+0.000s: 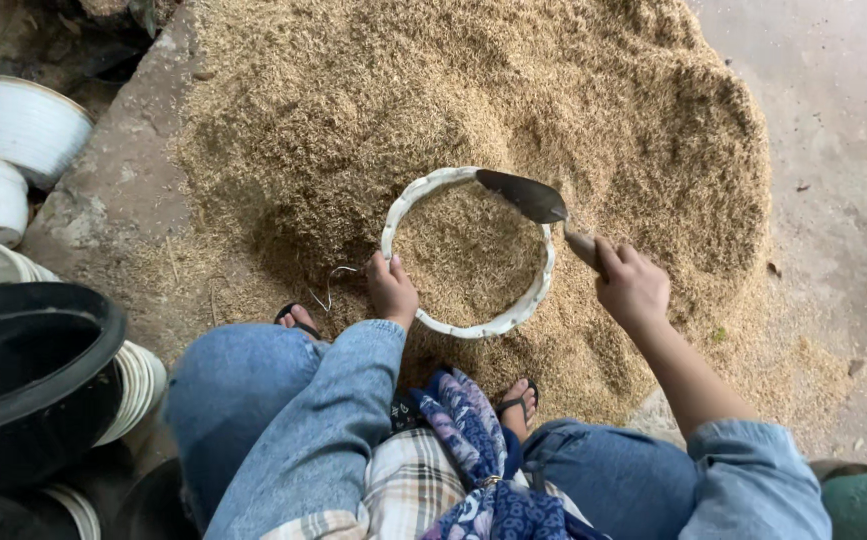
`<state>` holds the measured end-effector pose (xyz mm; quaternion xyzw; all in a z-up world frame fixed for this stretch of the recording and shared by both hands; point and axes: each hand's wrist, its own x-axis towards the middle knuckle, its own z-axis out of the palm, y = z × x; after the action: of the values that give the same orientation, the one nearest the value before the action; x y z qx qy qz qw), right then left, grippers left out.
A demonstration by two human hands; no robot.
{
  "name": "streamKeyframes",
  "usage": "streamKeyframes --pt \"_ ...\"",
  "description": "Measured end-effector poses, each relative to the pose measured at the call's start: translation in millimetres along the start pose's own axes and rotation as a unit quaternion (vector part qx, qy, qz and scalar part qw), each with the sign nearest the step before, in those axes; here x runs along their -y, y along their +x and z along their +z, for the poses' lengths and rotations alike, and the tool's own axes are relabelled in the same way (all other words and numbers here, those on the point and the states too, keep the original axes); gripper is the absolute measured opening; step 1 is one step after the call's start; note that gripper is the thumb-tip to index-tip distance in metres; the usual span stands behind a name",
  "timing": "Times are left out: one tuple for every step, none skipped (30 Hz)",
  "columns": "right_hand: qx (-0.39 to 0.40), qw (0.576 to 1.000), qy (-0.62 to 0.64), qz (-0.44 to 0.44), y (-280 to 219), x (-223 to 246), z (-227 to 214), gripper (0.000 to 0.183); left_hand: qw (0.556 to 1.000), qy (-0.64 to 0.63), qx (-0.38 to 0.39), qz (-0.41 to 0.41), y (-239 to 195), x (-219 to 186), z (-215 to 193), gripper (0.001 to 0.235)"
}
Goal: The person fills a white pot with rice husks from a large pile using a hand trowel and levels the material by hand.
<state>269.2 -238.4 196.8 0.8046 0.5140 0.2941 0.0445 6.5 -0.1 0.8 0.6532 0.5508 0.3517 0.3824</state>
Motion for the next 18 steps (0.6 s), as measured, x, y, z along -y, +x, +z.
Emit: streamKeyframes --pt "-0.001 1.000 -0.002 0.000 -1 4 -4 0.061 1.000 -0.002 -0.001 0.001 -1 -5 -3 0.029" --pt "-0.007 1.000 0.011 -0.016 -2 7 -7 0.062 1.000 0.000 0.001 0.001 -1 -9 -6 0.029" --pt "-0.012 0.999 0.023 -0.031 -4 12 -11 0.062 1.000 0.002 0.004 0.003 -2 -14 -10 0.029" --pt "-0.013 0.999 0.022 -0.031 -7 13 -15 0.062 1.000 0.000 0.003 0.004 -1 -13 -8 0.029" --pt "0.002 0.999 0.021 -0.040 -13 16 -19 0.063 1.000 -0.004 0.002 0.006 -1 -11 -8 0.029" --pt "0.017 0.998 0.020 -0.049 -19 18 -24 0.065 1.000 -0.009 0.001 0.009 -1 -9 -7 0.029" --pt "0.016 0.999 0.019 -0.046 -22 24 -41 0.065 1.000 -0.009 0.003 0.012 -3 -13 -11 0.029" --pt "0.027 0.999 0.017 -0.044 -24 30 -59 0.064 1.000 -0.016 0.014 0.008 -5 -17 -16 0.030" --pt "0.038 0.998 0.015 -0.040 -27 35 -76 0.063 0.999 -0.024 0.026 0.003 -7 -21 -19 0.031" --pt "0.038 0.999 0.014 -0.036 -35 45 -89 0.063 0.999 -0.023 0.029 0.007 -7 -19 -21 0.031" --pt "0.062 0.998 0.027 -0.013 -43 54 -103 0.062 0.998 -0.028 0.048 -0.003 -10 -18 -23 0.036" --pt "0.087 0.995 0.041 0.011 -51 63 -117 0.060 0.997 -0.032 0.066 -0.014 -12 -16 -24 0.043" --pt "0.090 0.995 0.039 0.013 -64 72 -114 0.060 0.997 -0.032 0.071 -0.014 -15 -19 -30 0.043" --pt "0.109 0.993 0.049 0.019 -77 81 -111 0.058 0.995 -0.016 0.099 -0.016 -18 -22 -35 0.050" --pt "0.125 0.990 0.060 0.024 -89 93 -107 0.056 0.992 0.000 0.124 -0.017 -19 -23 -42 0.058" --pt "0.126 0.990 0.059 0.025 -93 101 -105 0.056 0.992 0.000 0.125 -0.016 -24 -34 -54 0.058" --pt "0.142 0.985 0.078 0.065 -91 108 -101 0.055 0.991 0.009 0.135 -0.002 -25 -47 -64 0.061" --pt "0.158 0.977 0.097 0.104 -89 114 -96 0.055 0.989 0.017 0.146 0.012 -25 -60 -74 0.067"
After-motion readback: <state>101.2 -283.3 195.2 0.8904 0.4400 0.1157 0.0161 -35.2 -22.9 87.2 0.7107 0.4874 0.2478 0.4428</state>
